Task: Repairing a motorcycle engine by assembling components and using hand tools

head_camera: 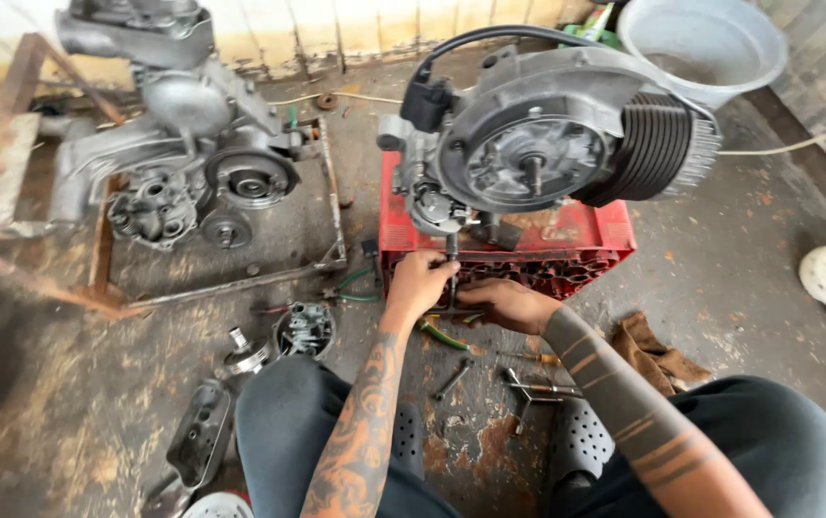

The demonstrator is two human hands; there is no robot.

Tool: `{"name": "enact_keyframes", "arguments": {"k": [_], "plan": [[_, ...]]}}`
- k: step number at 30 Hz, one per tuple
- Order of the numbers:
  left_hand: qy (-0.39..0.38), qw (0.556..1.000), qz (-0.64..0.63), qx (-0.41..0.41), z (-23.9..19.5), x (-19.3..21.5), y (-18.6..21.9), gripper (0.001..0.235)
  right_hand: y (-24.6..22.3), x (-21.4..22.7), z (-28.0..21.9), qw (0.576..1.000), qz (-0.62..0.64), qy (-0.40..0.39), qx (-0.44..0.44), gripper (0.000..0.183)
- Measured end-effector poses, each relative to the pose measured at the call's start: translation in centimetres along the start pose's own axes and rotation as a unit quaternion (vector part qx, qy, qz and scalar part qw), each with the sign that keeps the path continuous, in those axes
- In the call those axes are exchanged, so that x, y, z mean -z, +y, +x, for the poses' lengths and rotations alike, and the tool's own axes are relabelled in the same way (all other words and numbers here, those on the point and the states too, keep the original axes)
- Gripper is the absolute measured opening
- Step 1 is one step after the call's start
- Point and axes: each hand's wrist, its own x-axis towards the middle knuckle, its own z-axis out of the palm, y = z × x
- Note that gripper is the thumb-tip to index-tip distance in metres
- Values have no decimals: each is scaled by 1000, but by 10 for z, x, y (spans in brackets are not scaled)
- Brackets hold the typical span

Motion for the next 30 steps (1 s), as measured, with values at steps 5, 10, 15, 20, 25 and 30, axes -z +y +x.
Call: {"name": "enact_keyframes", "arguments": {"k": [5,10,15,20,25,30], "plan": [[-27,996,-69,45,-10,7,14,45,22,13,15,997,57,-42,28,49],[-70,994,-72,50,-23,16,28,51,33,18,35,997,-49,-39,54,39],[-73,995,6,71,-43,31,56,61,23,13,36,990,-134,-28,35,50],[-62,996,35,60,-37,32,59,48,15,6,33,992,-120,-37,24,54],[-59,997,23,49,-27,21,44,44,24,5,27,997,41,-50,-31,54],[-85,994,-5,64,-29,19,42,51,43,7,35,989,134,-59,3,40]]}}
